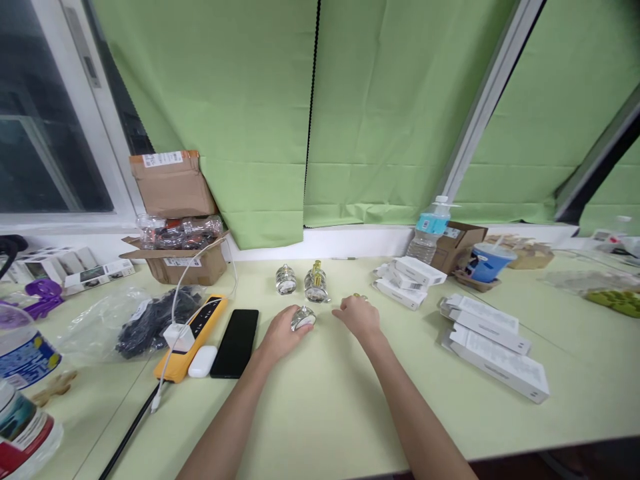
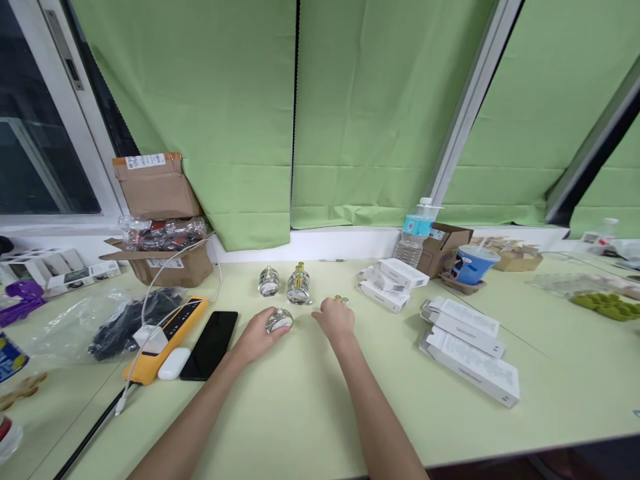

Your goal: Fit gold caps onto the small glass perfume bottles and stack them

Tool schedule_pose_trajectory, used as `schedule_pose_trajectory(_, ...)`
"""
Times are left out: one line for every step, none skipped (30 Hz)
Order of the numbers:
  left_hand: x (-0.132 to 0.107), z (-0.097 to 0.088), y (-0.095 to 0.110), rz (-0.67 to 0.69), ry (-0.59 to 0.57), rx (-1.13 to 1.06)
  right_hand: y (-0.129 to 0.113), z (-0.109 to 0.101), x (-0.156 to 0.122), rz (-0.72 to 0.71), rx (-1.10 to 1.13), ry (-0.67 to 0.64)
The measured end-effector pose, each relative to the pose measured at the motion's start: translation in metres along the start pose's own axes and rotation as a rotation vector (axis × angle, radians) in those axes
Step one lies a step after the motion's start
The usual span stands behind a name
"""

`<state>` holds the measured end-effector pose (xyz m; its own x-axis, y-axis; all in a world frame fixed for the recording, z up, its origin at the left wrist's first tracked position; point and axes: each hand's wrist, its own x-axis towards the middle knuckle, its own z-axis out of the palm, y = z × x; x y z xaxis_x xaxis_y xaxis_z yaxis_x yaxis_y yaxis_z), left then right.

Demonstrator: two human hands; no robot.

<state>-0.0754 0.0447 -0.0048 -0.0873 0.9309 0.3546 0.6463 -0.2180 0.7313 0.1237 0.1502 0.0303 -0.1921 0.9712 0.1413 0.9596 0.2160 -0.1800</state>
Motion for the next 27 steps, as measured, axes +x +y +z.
schedule_pose_trajectory(0.0, 0.0, 0.0, -0.002, 0.0, -0.002, -0.001, 0.001, 0.0, -0.002, -0.005, -0.007)
schedule_pose_trajectory(0.0, 0.0, 0.001, -0.003, -0.002, -0.004, -0.001, 0.002, 0.0, -0.005, -0.006, -0.014)
schedule_pose_trajectory(-0.001, -0.001, 0.001, -0.003, -0.006, -0.005, -0.002, 0.003, 0.0, -0.008, -0.004, -0.018)
schedule_pose_trajectory(-0.001, -0.001, 0.002, -0.001, -0.013, -0.006, -0.002, 0.004, 0.0, -0.013, 0.001, -0.02)
schedule_pose_trajectory(-0.001, -0.001, 0.002, 0.003, -0.02, -0.005, -0.003, 0.005, -0.001, -0.017, 0.005, -0.021)
schedule_pose_trajectory(-0.001, -0.001, 0.003, 0.008, -0.028, -0.002, -0.003, 0.005, -0.001, -0.021, 0.008, -0.023)
schedule_pose_trajectory(-0.002, -0.002, 0.003, 0.014, -0.034, 0.004, -0.004, 0.006, -0.001, -0.024, 0.01, -0.026)
schedule_pose_trajectory(-0.002, -0.002, 0.004, 0.019, -0.04, 0.009, -0.004, 0.006, -0.001, -0.03, 0.012, -0.031)
schedule_pose_trajectory(-0.002, -0.002, 0.004, 0.022, -0.044, 0.015, -0.005, 0.006, -0.001, -0.039, 0.017, -0.035)
schedule_pose_trajectory(-0.002, -0.003, 0.004, 0.024, -0.048, 0.019, -0.005, 0.005, -0.002, -0.049, 0.029, -0.037)
schedule_pose_trajectory(-0.002, -0.003, 0.004, 0.023, -0.051, 0.022, -0.005, 0.004, -0.003, -0.062, 0.051, -0.031)
schedule_pose_trajectory(-0.002, -0.003, 0.004, 0.022, -0.051, 0.024, -0.006, 0.003, -0.003, -0.084, 0.088, -0.017)
schedule_pose_trajectory(-0.002, -0.003, 0.004, 0.02, -0.05, 0.025, -0.007, 0.002, -0.004, -0.119, 0.148, 0.003)
schedule_pose_trajectory(-0.002, -0.002, 0.004, 0.019, -0.048, 0.024, -0.009, 0.001, -0.006, -0.167, 0.234, 0.029)
schedule_pose_trajectory(-0.002, -0.002, 0.004, 0.019, -0.047, 0.024, -0.011, -0.001, -0.007, -0.225, 0.344, 0.055)
schedule_pose_trajectory(-0.002, -0.002, 0.004, 0.021, -0.047, 0.023, -0.013, -0.002, -0.009, -0.289, 0.473, 0.075)
schedule_pose_trajectory(-0.002, -0.002, 0.004, 0.022, -0.047, 0.023, -0.016, -0.003, -0.01, -0.349, 0.61, 0.084)
schedule_pose_trajectory(-0.002, -0.001, 0.004, 0.023, -0.047, 0.022, -0.019, -0.003, -0.012, -0.398, 0.742, 0.084)
schedule_pose_trajectory(-0.002, -0.001, 0.004, 0.024, -0.048, 0.022, -0.023, -0.004, -0.014, -0.435, 0.856, 0.079)
schedule_pose_trajectory(-0.002, -0.001, 0.004, 0.024, -0.048, 0.022, -0.026, -0.005, -0.016, -0.464, 0.944, 0.069)
schedule_pose_trajectory(-0.002, -0.002, 0.004, 0.023, -0.048, 0.022, -0.029, -0.006, -0.018, -0.491, 1.006, 0.058)
schedule_pose_trajectory(-0.002, -0.002, 0.005, 0.024, -0.05, 0.022, -0.031, -0.007, -0.02, -0.515, 1.046, 0.05)
schedule_pose_trajectory(-0.002, -0.002, 0.005, 0.024, -0.053, 0.024, -0.033, -0.009, -0.022, -0.542, 1.068, 0.044)
schedule_pose_trajectory(-0.001, -0.002, 0.005, 0.025, -0.057, 0.025, -0.035, -0.01, -0.023, -0.569, 1.079, 0.037)
schedule_pose_trajectory(-0.001, -0.003, 0.006, 0.025, -0.062, 0.026, -0.036, -0.011, -0.024, -0.595, 1.082, 0.03)
schedule_pose_trajectory(-0.001, -0.003, 0.006, 0.026, -0.064, 0.025, -0.037, -0.012, -0.025, -0.617, 1.08, 0.022)
schedule_pose_trajectory(-0.002, -0.003, 0.006, 0.027, -0.066, 0.02, -0.038, -0.013, -0.026, -0.637, 1.074, 0.015)
